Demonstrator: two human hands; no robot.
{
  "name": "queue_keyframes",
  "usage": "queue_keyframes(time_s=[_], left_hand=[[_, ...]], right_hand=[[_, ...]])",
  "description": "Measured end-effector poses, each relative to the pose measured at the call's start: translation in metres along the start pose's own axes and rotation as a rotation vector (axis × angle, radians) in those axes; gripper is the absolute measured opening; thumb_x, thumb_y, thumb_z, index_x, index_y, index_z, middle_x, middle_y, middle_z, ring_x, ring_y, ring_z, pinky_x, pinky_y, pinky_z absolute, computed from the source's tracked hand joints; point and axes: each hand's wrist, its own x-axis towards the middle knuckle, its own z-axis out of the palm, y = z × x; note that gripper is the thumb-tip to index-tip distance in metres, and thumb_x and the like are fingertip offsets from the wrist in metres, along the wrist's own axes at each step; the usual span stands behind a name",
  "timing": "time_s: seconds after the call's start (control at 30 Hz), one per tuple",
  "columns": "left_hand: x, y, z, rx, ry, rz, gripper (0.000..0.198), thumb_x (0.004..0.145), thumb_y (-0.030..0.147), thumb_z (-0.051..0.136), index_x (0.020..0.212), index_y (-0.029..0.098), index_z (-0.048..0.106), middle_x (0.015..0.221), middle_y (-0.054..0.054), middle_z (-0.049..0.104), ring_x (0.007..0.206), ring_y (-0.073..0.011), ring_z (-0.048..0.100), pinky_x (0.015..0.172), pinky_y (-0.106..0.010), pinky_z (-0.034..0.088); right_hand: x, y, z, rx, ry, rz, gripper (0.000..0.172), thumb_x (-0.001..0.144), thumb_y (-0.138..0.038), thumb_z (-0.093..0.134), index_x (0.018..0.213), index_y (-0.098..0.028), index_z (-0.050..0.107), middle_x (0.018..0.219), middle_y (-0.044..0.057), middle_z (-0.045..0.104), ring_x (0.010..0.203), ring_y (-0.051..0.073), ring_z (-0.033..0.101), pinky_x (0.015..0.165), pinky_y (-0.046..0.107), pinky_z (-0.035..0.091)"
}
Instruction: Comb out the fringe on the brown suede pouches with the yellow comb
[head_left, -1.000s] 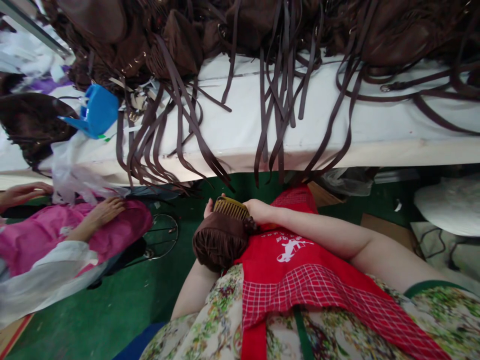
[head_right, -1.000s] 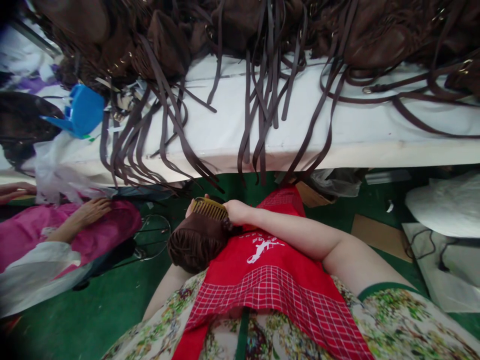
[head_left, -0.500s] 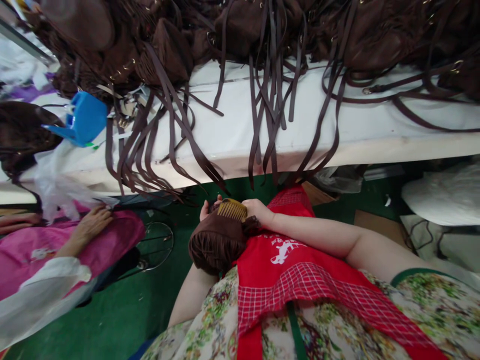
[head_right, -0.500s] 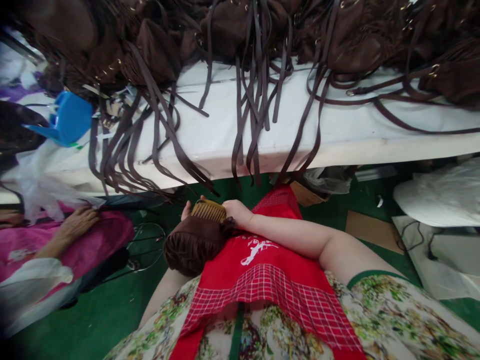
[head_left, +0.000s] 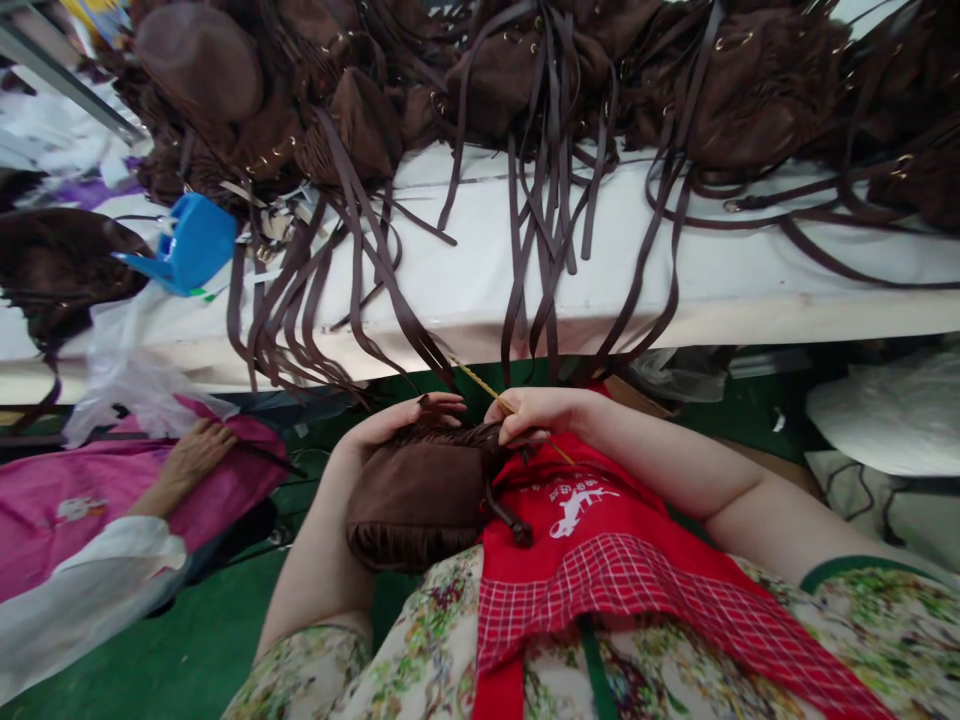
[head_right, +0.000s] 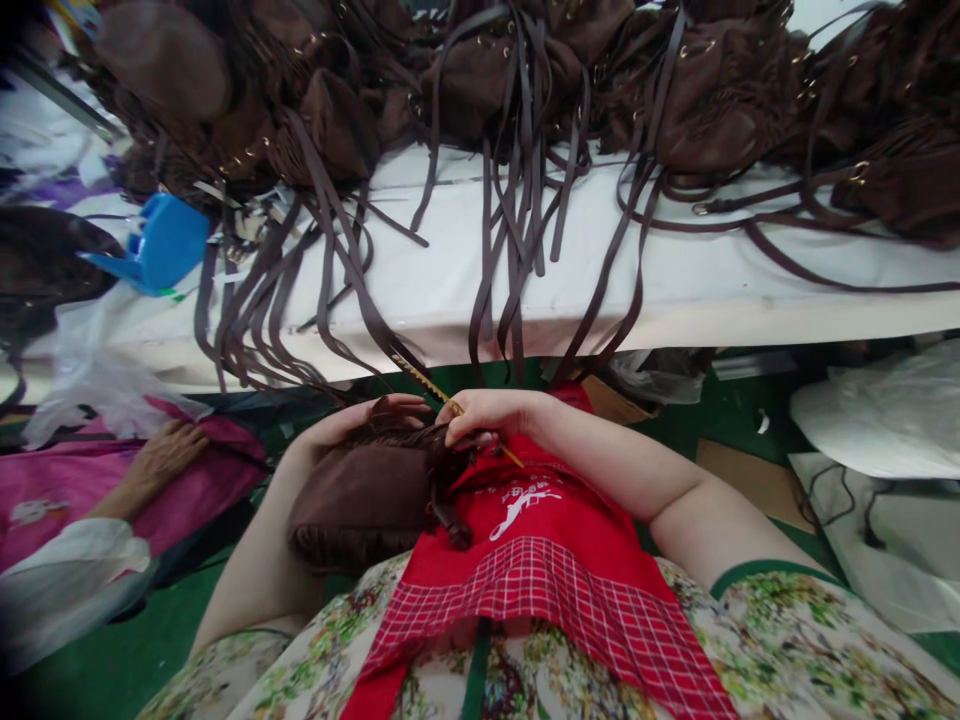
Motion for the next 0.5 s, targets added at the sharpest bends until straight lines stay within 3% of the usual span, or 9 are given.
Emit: queue_keyframes(time_s=[0.1, 0.17, 0.27, 0.37, 0.43, 0.5], left_hand=[[-0.003, 0.044, 0.025, 0.468, -0.230, -0.007, 0.050, 0.047, -0.001, 0.076, 0.094, 0.014, 0.070, 0.118, -0.017, 0.063, 0.114, -0.0367, 0.056, 0.089, -0.040, 0.050], [-0.006, 0.053, 0.048, 0.586, -0.311, 0.076, 0.057, 0.041, -0.003, 0.078, 0.096, 0.012, 0.070, 0.114, -0.015, 0.065, 0.115, -0.0354, 0.056, 0.095, -0.037, 0.047], [-0.005, 0.033, 0.070, 0.732, -0.404, 0.083, 0.047, 0.048, 0.006, 0.081, 0.094, 0.013, 0.070, 0.097, -0.008, 0.070, 0.103, -0.0297, 0.062, 0.095, -0.034, 0.047], [0.007, 0.000, 0.071, 0.805, -0.501, -0.071, 0.027, 0.063, 0.018, 0.074, 0.089, 0.013, 0.070, 0.090, -0.005, 0.071, 0.091, -0.0248, 0.064, 0.091, -0.035, 0.049], [0.016, -0.017, 0.066, 0.749, -0.425, -0.118, 0.027, 0.069, 0.022, 0.067, 0.094, 0.012, 0.068, 0.092, -0.004, 0.071, 0.090, -0.0224, 0.063, 0.091, -0.035, 0.048], [0.023, -0.029, 0.063, 0.661, -0.311, -0.075, 0.032, 0.073, 0.026, 0.064, 0.101, 0.012, 0.067, 0.099, -0.004, 0.070, 0.097, -0.0216, 0.061, 0.095, -0.034, 0.045]], right_hand=[[0.005, -0.008, 0.011, 0.062, -0.060, -0.075, 0.018, 0.064, -0.024, 0.064, 0.076, -0.010, 0.059, 0.045, -0.006, 0.053, 0.026, 0.002, 0.029, 0.026, 0.013, 0.017], [0.006, -0.013, 0.014, 0.095, -0.053, -0.130, 0.022, 0.064, -0.025, 0.063, 0.078, -0.010, 0.060, 0.046, -0.006, 0.054, 0.026, 0.001, 0.027, 0.026, 0.013, 0.017], [-0.001, -0.025, 0.011, 0.036, -0.030, -0.126, 0.024, 0.063, -0.028, 0.062, 0.079, -0.010, 0.061, 0.047, -0.006, 0.054, 0.028, 0.002, 0.028, 0.028, 0.014, 0.021], [-0.013, -0.040, 0.004, -0.239, 0.088, -0.052, 0.020, 0.062, -0.024, 0.062, 0.078, -0.012, 0.061, 0.045, -0.007, 0.052, 0.032, 0.004, 0.035, 0.031, 0.014, 0.026], [-0.018, -0.047, -0.003, -0.426, 0.237, -0.022, 0.017, 0.061, -0.020, 0.061, 0.077, -0.012, 0.063, 0.043, -0.007, 0.050, 0.034, 0.005, 0.038, 0.032, 0.014, 0.028], [-0.016, -0.048, -0.010, -0.489, 0.350, 0.001, 0.015, 0.061, -0.017, 0.059, 0.075, -0.012, 0.064, 0.042, -0.007, 0.050, 0.034, 0.005, 0.039, 0.032, 0.015, 0.028]])
